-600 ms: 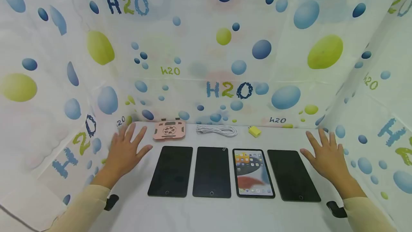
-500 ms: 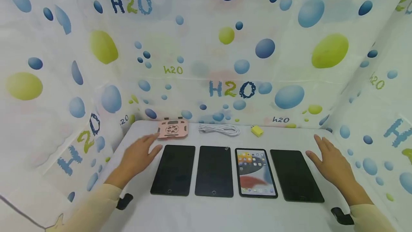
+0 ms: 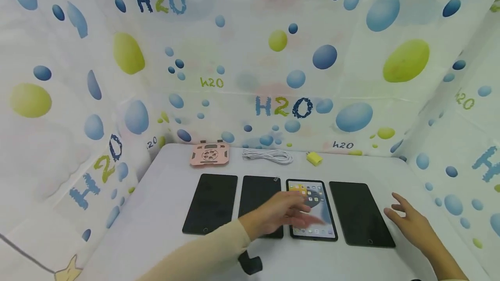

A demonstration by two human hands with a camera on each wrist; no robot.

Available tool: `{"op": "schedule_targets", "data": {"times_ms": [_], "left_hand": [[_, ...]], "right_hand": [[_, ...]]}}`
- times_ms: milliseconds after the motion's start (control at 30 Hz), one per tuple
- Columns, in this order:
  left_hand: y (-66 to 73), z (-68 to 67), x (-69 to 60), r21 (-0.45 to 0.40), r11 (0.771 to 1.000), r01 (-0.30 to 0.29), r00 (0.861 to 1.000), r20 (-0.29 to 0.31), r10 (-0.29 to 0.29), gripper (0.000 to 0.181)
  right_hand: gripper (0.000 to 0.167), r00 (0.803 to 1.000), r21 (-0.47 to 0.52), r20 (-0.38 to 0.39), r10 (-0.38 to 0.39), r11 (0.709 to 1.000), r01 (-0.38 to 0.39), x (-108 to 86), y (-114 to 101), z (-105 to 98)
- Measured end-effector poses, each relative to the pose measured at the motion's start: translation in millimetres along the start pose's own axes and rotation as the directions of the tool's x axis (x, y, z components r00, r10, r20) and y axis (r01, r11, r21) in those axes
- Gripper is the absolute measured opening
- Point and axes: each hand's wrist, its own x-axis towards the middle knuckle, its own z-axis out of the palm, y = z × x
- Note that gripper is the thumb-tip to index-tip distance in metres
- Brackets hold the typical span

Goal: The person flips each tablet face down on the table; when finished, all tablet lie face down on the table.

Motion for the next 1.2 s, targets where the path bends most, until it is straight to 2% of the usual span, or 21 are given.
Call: {"op": "schedule_targets", "data": {"times_ms": [67,133,267,400,567,667,800,967,1200], "left_hand": [[-6.1,27.7,16.4,-0.014,1.0,0.021,1.0,0.016,-0.021,0.042],[-9.8,53.9,32.6,-0.004,1.0,0.027,1.0,0.004,-0.027,0.044],[-11.7,97.0,53.2,-0.022,0.999,0.041,0.992,-0.116,-0.043,0.038],[-10.4,121.7,60.6,-0.076,0.996,0.04,0.972,-0.228,-0.057,0.033],[-12.8,133.1,62.7,-0.108,0.992,0.058,0.958,-0.272,-0.086,0.037],[-17.9,134.6,63.9,-0.161,0.984,0.07,0.957,-0.267,-0.112,0.04],[-24.9,132.7,65.9,-0.192,0.978,0.083,0.959,-0.253,-0.131,0.045],[-32.2,132.9,66.0,-0.185,0.978,0.096,0.956,-0.258,-0.142,0.046],[-34.9,132.6,66.2,-0.148,0.984,0.1,0.957,-0.257,-0.136,0.034]], "right_hand": [[0.088,0.999,0.019,0.04,-0.007,1.0,0.006,0.5,1.3,0.7],[0.089,0.998,0.043,0.061,-0.006,0.999,0.003,1.0,1.5,0.7],[0.091,0.995,0.128,0.099,0.013,0.991,-0.026,1.9,1.1,-0.5],[0.088,0.992,0.227,0.12,0.022,0.973,-0.049,-1.3,1.0,0.1],[0.081,0.993,0.302,0.119,0.005,0.953,-0.041,-5.4,0.0,1.4],[0.081,0.991,0.319,0.133,0.012,0.946,-0.054,-6.3,-1.4,1.3],[0.083,0.986,0.345,0.163,0.039,0.934,-0.094,-7.7,-2.2,1.5],[0.086,0.979,0.374,0.189,0.07,0.917,-0.138,-7.3,4.4,3.4],[0.082,0.979,0.41,0.182,0.091,0.898,-0.159,-3.0,8.1,9.7]]}}
